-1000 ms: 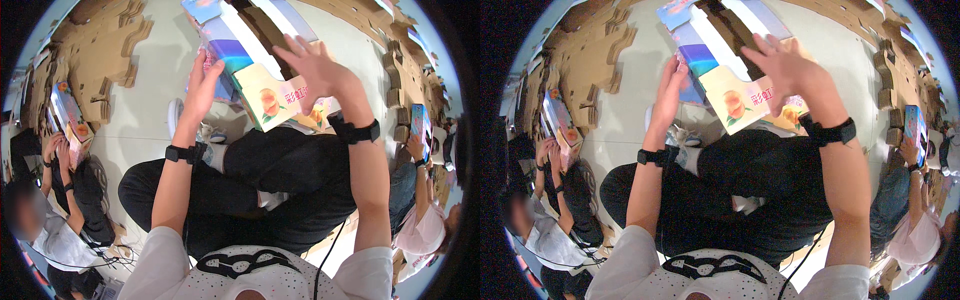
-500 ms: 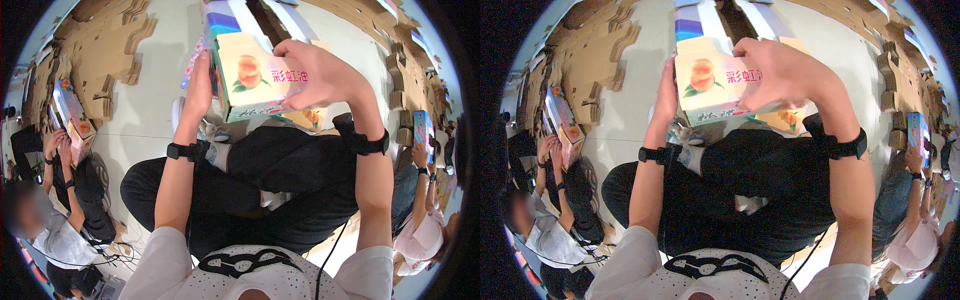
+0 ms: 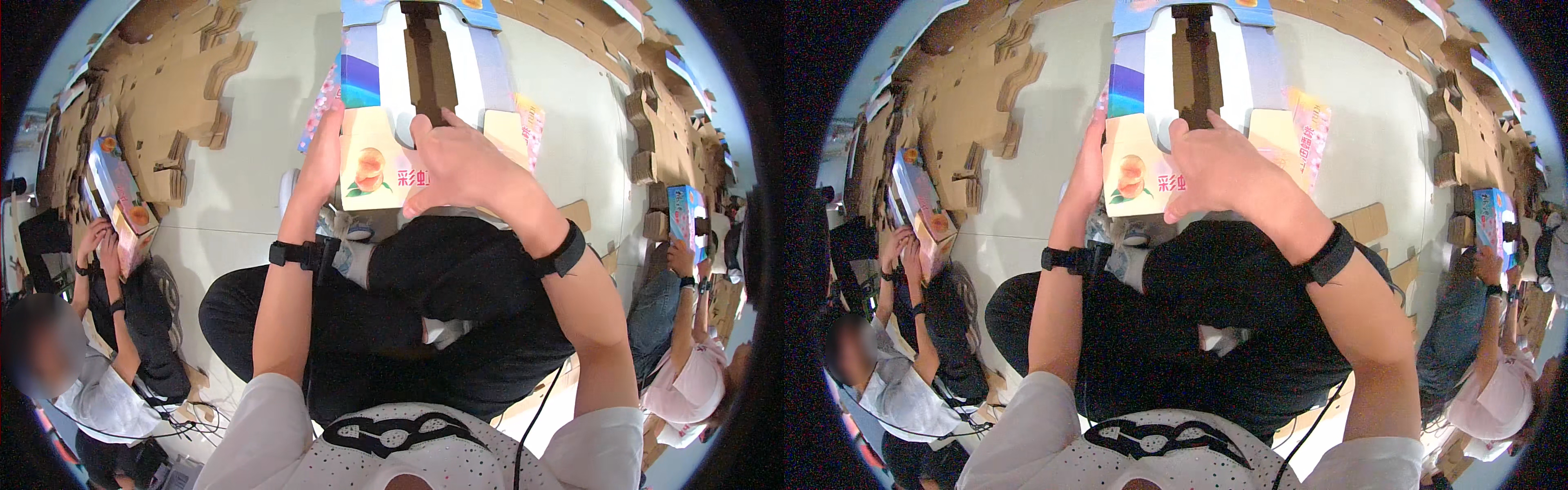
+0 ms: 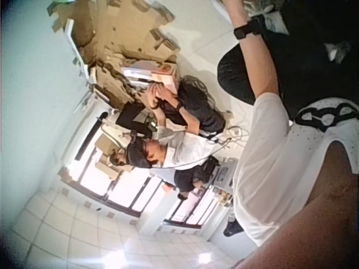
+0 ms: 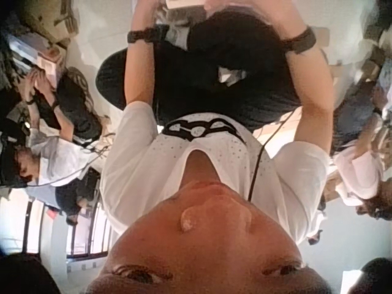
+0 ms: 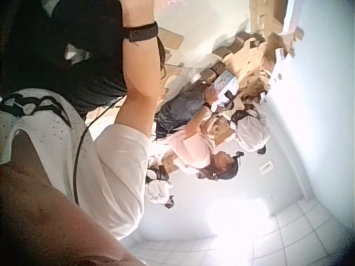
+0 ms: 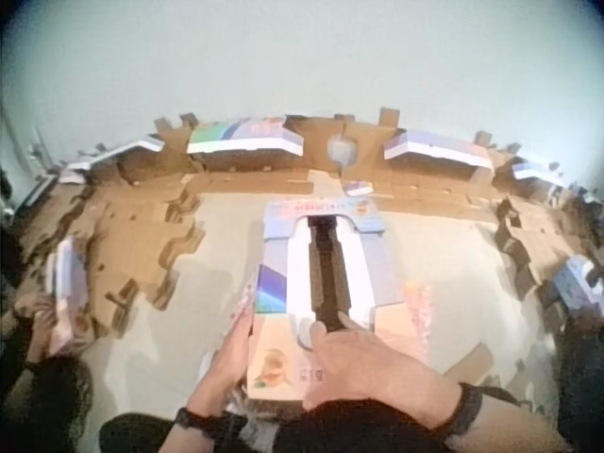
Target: Assembling colorful cardboard fruit boxes while sitting on the floor with others.
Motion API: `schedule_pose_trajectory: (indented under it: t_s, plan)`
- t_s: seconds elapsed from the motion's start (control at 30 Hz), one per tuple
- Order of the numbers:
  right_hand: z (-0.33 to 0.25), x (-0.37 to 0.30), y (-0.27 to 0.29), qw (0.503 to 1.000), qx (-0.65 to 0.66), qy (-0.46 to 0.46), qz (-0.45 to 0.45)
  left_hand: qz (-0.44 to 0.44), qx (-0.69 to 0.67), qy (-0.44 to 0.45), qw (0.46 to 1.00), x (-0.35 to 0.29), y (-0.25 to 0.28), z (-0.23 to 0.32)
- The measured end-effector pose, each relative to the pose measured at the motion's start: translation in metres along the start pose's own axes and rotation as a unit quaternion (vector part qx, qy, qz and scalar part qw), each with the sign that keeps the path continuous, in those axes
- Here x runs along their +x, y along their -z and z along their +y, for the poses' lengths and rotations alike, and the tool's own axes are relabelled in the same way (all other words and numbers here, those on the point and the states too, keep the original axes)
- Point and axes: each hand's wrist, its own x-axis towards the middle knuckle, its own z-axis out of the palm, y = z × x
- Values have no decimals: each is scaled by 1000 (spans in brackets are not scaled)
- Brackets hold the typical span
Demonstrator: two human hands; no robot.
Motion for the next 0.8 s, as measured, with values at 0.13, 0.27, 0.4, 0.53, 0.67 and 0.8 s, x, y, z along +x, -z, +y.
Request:
schedule_pose_trajectory:
  t_s: [0.13, 0.27, 0.4, 0.53, 0.67, 0.8]
  plan:
    - [-4, 11, 0, 993, -60, -40, 90, -4, -55, -3, 998, 6, 11, -6]
    - [15, 24, -16, 973, -53, -12, 222, 17, -42, -36, 998, 7, 12, -3]
    - [13, 30, -14, 986, -48, -46, 155, 47, -23, -17, 998, 7, 13, -3]
    - [19, 37, -15, 983, -34, -25, 178, 52, -6, -42, 998, 16, 21, -8]
    - [34, 42, -9, 978, -37, -12, 204, 60, -18, -46, 997, 25, 11, -10]
    - [45, 47, -5, 965, -12, -26, 261, 75, -18, -56, 995, 51, 7, -10]
